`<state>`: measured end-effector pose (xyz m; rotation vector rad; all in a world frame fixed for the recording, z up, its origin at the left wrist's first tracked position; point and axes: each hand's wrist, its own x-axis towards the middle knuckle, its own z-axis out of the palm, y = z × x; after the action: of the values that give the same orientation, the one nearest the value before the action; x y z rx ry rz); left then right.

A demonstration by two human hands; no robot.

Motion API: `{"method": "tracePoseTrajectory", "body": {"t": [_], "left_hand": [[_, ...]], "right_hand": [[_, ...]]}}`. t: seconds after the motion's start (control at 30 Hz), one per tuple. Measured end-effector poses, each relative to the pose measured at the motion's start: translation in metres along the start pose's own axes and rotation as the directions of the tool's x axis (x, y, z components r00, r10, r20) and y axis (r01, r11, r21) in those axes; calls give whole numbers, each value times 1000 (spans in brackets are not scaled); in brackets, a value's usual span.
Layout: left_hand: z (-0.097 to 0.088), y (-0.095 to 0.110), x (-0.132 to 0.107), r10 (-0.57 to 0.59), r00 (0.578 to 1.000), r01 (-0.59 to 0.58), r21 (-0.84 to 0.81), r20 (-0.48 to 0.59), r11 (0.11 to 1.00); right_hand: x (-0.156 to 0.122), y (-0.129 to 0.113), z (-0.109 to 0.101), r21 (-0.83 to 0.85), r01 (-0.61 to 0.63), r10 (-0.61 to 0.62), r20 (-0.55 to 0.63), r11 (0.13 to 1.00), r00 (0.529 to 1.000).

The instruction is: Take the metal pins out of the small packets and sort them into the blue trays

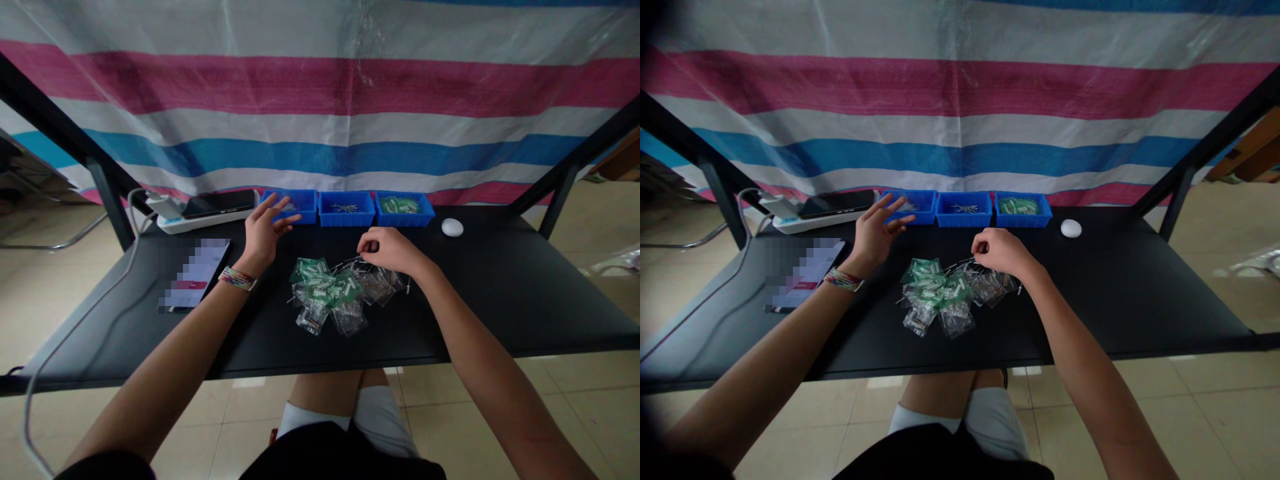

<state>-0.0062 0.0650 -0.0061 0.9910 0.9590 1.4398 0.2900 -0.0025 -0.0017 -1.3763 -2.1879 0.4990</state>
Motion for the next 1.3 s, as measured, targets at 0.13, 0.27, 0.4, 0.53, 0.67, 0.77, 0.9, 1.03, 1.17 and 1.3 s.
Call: {"method": "tracePoseTrajectory", "body": {"t": [0.13, 0.27, 0.4, 0.53, 0.67, 0.77, 0.9, 1.03, 1.17, 1.3], "left_hand": [[3, 2, -4, 20, 999, -21, 31, 43, 999], [7, 1, -8, 37, 996, -44, 83, 78, 996], [10, -2, -12, 63, 992, -79, 146, 112, 986], [13, -1, -17, 123, 975, -167, 241, 187, 956], [19, 7, -28, 100, 914, -258, 373, 393, 892], [24, 11, -36, 15, 857, -285, 449, 515, 847], [29, 10, -43, -82, 792, -284, 483, 606, 828], [31, 8, -46, -89, 780, -270, 461, 619, 845], [32, 8, -46, -75, 791, -247, 428, 608, 870], [34, 7, -47, -30, 816, -234, 377, 577, 896]], "right_hand": [[0, 0, 5, -29, -23, 24, 33, 999, 999], [1, 1, 8, -25, 3, -2, 35, 1000, 999], [2, 2, 7, -3, 40, -40, 31, 999, 999], [3, -1, 5, 109, 44, -39, -41, 993, 998], [4, -13, 6, 318, 63, -20, -136, 946, 991], [5, -24, 9, 392, 131, -48, -214, 910, 976], [4, -33, 12, 421, 147, -47, -239, 895, 970], [4, -35, 14, 424, 153, -59, -226, 893, 972], [4, -34, 18, 471, 139, -36, -221, 871, 975], [5, -31, 20, 601, 69, 62, -195, 796, 979]]}}
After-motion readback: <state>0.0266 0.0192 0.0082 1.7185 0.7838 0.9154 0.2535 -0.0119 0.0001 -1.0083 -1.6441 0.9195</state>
